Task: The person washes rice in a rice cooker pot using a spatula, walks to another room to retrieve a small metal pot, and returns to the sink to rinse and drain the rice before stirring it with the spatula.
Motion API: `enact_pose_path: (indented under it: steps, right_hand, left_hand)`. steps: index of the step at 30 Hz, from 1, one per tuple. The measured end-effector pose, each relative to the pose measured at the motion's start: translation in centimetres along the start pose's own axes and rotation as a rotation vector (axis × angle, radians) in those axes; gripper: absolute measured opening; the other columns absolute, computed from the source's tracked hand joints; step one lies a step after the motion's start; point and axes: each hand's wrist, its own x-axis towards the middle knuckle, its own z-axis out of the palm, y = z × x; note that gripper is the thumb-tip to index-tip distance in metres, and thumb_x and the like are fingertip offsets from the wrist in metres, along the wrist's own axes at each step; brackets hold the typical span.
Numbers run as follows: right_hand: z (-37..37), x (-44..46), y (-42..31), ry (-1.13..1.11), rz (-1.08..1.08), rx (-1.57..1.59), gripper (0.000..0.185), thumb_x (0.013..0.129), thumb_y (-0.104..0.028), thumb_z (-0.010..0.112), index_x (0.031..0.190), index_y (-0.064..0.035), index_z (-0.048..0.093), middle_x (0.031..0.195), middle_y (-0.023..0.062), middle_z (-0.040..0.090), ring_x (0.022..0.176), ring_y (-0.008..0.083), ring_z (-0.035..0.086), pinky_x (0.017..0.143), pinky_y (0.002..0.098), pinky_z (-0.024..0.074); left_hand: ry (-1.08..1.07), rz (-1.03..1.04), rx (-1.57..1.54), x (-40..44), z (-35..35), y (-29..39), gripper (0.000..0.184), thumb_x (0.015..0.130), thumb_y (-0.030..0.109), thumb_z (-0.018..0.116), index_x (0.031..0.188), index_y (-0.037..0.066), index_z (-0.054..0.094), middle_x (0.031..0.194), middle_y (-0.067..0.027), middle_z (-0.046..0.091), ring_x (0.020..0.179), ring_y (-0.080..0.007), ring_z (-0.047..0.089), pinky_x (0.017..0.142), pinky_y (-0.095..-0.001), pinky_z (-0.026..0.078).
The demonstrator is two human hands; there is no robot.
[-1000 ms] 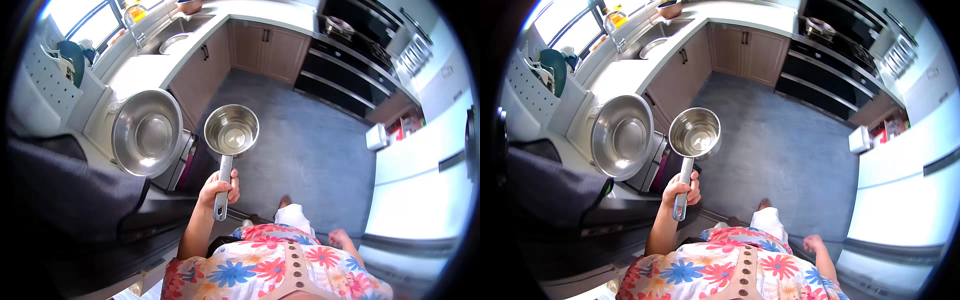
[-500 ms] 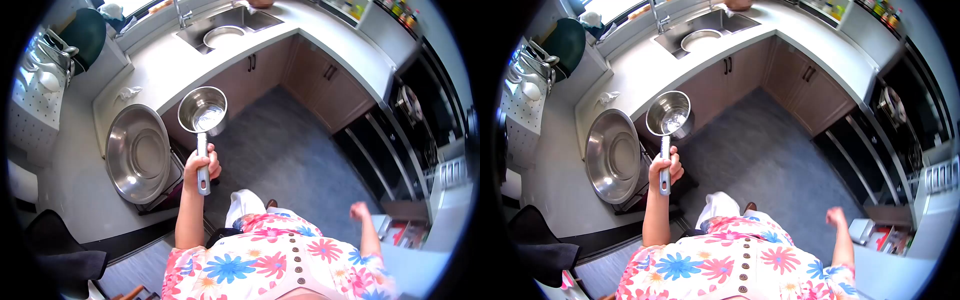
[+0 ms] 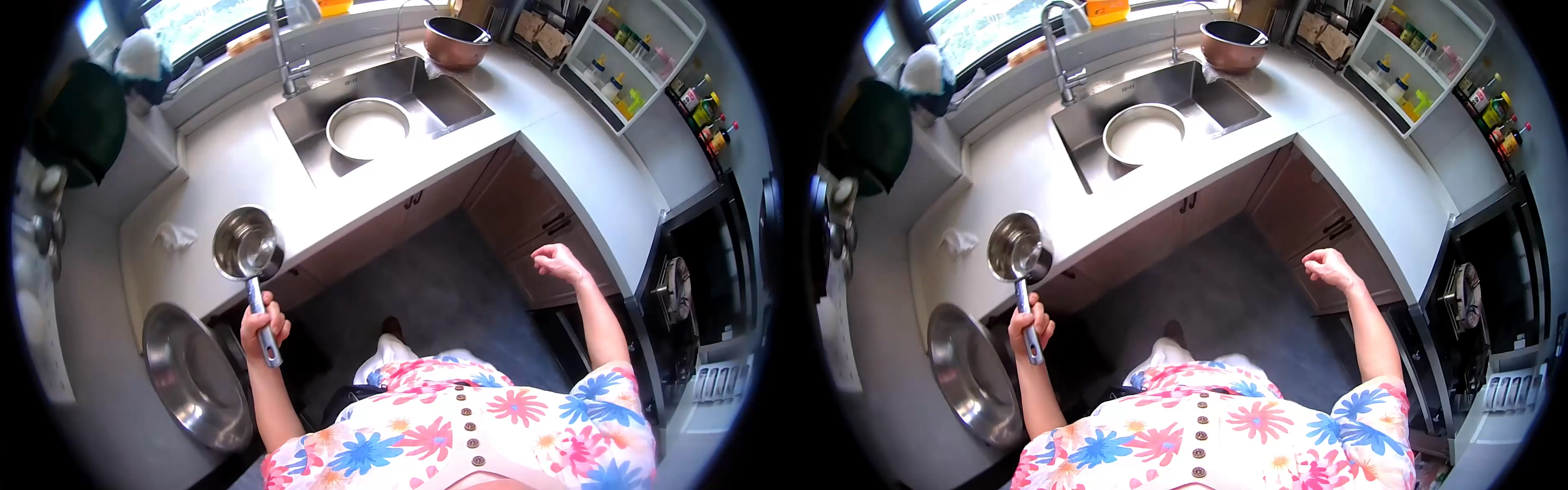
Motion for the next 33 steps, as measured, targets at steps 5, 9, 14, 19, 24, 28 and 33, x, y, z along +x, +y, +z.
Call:
enact_pose_path:
  steps: [5,9,14,19,24,28,33]
  right_hand:
    - [-6.0,7.6,-3.0,0.007,-0.023,0.081,0.022,0.083,-0.019,0.057,0.097,-0.0025,0.062,0.076,0.0024,0.062,0.062,0.0070,0.057,0.051,0.0203,0.0434]
    - [-11.9,16.8,-8.0,0.039,-0.206,0.116,0.022,0.084,-0.020,0.056,0.096,-0.0031,0.062,0.074,0.0020,0.062,0.061,0.0073,0.057,0.051,0.0202,0.0432]
    - [-19.0,28.1,-20.6,0.149,-0.537,-0.142,0.021,0.083,-0.019,0.056,0.090,-0.0013,0.065,0.073,0.0033,0.062,0.065,0.0080,0.058,0.055,0.0225,0.0443]
    - [-25.5,42.4,-30.9,0.366,-0.909,-0.460,0.025,0.080,-0.020,0.055,0.097,-0.0046,0.065,0.086,0.0106,0.065,0.081,0.0213,0.062,0.073,0.0313,0.0480]
    - [-26.8,51.7,-35.4,0.261,-0.788,-1.109,0.029,0.076,-0.026,0.059,0.101,-0.0117,0.064,0.100,0.0094,0.063,0.097,0.0268,0.058,0.084,0.0379,0.0456]
    - [-26.5,56.4,-35.8,0.011,-0.751,-1.257,0.020,0.070,-0.015,0.060,0.088,-0.0115,0.067,0.088,0.0105,0.066,0.090,0.0296,0.061,0.077,0.0393,0.0481]
    - [-25.8,59.6,-35.7,0.009,-0.766,-1.348,0.021,0.069,-0.004,0.052,0.084,-0.0042,0.067,0.088,0.0163,0.065,0.088,0.0308,0.063,0.076,0.0380,0.0499]
  left_hand:
    - [0.113,0.086,-0.003,4.0,-1.7,0.2,0.029,0.077,0.009,0.050,0.103,0.001,0.040,0.055,-0.0074,0.045,0.041,-0.0139,0.041,0.038,-0.0265,0.035]
    - [0.167,0.124,0.011,6.5,-2.3,-0.1,0.031,0.075,0.009,0.051,0.103,0.001,0.040,0.055,-0.0064,0.043,0.041,-0.0136,0.040,0.037,-0.0262,0.035]
    - [0.272,0.180,0.069,7.6,-2.8,-0.9,0.033,0.075,0.009,0.052,0.104,0.000,0.039,0.054,-0.0065,0.043,0.040,-0.0132,0.040,0.037,-0.0271,0.035]
    - [0.784,-0.093,0.646,6.6,-0.2,1.7,0.036,0.074,0.014,0.062,0.103,-0.001,0.047,0.064,-0.0085,0.056,0.049,-0.0161,0.053,0.042,-0.0268,0.041]
    - [1.561,-0.200,1.482,10.1,5.5,2.9,0.031,0.077,0.014,0.065,0.102,0.000,0.054,0.072,-0.0037,0.056,0.060,-0.0090,0.051,0.051,-0.0205,0.040]
    - [1.403,-0.023,1.307,22.5,12.9,0.0,0.029,0.081,0.010,0.061,0.107,0.000,0.053,0.083,-0.0005,0.055,0.067,-0.0066,0.050,0.052,-0.0190,0.037]
    - [0.889,-0.051,1.471,38.9,16.5,-5.2,0.023,0.079,0.005,0.061,0.101,-0.002,0.058,0.085,-0.0028,0.059,0.081,-0.0102,0.056,0.074,-0.0234,0.045]
